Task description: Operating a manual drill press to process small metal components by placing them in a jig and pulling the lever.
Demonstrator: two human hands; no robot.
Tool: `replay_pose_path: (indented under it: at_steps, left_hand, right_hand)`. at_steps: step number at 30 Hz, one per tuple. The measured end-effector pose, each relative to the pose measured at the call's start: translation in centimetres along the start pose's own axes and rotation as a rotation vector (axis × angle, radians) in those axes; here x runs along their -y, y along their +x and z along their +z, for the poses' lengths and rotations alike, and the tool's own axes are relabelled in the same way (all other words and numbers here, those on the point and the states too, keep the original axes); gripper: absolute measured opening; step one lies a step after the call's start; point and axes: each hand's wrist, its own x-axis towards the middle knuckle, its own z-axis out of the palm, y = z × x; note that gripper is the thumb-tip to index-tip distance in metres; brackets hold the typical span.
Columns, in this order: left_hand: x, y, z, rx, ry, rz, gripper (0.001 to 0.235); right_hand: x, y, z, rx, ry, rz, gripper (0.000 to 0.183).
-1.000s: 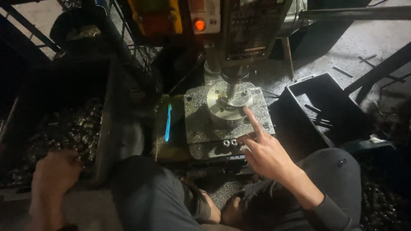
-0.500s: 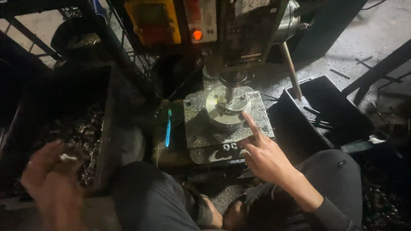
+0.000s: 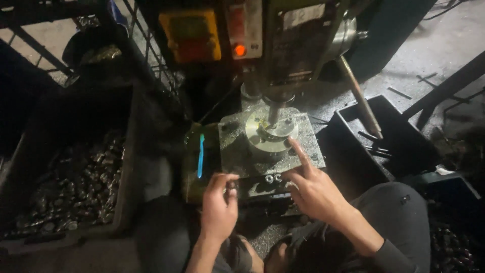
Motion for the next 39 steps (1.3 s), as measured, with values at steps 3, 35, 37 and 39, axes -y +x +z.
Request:
replay_pose_path:
  at_steps: [3, 35, 37, 39]
  left_hand:
    - [-0.3, -0.4, 0.4, 0.099, -0.001, 0.019, 0.044]
    - [-0.8, -0.7, 1.2, 0.107, 0.268, 0.06, 0.056]
    - [-0.3, -0.8, 1.3, 0.075, 0.259, 0.093, 0.054]
    - [-0.1, -0.9, 1.4, 0.046, 0.248, 0.129, 0.052]
  right_hand:
    - [-0.1, 0.0, 0.4, -0.037, 0.014, 0.003, 0.019]
    - [0.6, -0.7, 2.4, -0.32, 0.202, 0.169, 0.058]
    - [0.9, -0.2, 2.1, -0.33, 0.25, 0.264, 0.056]
    - [0.6, 0.1, 1.8, -0.342, 0.295, 0.362, 0.055]
